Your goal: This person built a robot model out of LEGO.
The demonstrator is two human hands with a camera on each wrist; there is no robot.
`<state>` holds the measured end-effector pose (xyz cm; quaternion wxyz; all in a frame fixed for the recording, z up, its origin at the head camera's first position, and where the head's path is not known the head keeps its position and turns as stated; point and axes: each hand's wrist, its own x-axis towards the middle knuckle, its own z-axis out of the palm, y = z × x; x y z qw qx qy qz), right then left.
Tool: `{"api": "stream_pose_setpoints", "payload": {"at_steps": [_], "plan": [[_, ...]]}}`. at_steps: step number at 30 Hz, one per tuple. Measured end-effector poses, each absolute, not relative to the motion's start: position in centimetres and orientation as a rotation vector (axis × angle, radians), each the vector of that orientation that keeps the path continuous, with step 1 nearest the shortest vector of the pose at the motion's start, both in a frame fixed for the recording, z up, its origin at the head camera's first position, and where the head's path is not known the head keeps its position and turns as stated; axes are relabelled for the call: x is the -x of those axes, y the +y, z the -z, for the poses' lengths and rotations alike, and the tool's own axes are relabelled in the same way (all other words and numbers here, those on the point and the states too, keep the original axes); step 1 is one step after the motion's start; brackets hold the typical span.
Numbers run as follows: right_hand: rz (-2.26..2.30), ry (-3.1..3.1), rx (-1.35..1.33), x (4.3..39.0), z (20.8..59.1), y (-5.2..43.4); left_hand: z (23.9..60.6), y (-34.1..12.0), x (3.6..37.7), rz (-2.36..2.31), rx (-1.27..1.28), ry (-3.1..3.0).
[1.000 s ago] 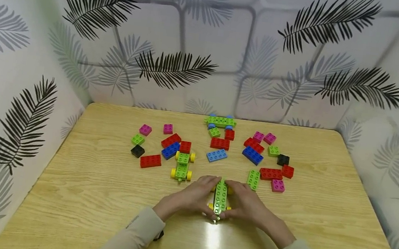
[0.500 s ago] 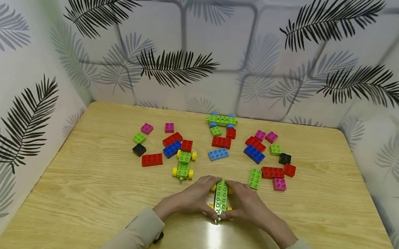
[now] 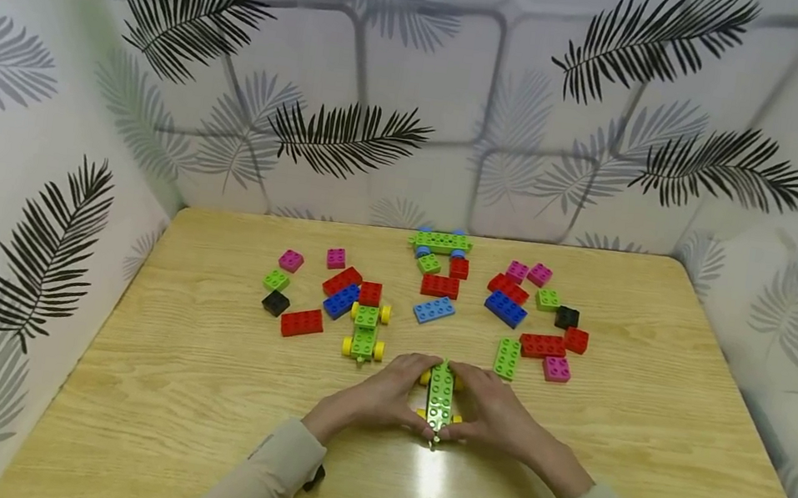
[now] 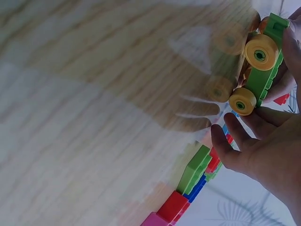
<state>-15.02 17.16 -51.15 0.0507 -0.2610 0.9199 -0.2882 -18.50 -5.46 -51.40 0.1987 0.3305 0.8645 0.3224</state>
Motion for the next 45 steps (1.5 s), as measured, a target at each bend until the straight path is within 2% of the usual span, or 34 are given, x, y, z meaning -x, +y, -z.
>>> {"api": "stream_pose_setpoints", "payload": {"at_steps": [18,28,36,45], "plan": [[0.902,2.829,0.819,14.7,50.2,17.7,51.4,-5.6,18.6,-0.88,-0.931,2.409],[1.03,3.031,0.584,15.3,49.0,21.8,51.7,-5.5,18.6,-0.865,-0.93,2.41],[0.875,3.239,0.472,16.5,50.6,25.6,51.6,-5.5,18.6,-0.881,-0.93,2.405],[0.817,3.303,0.45,16.6,51.6,26.7,51.6,-5.7,18.6,-0.891,-0.94,2.401]]}}
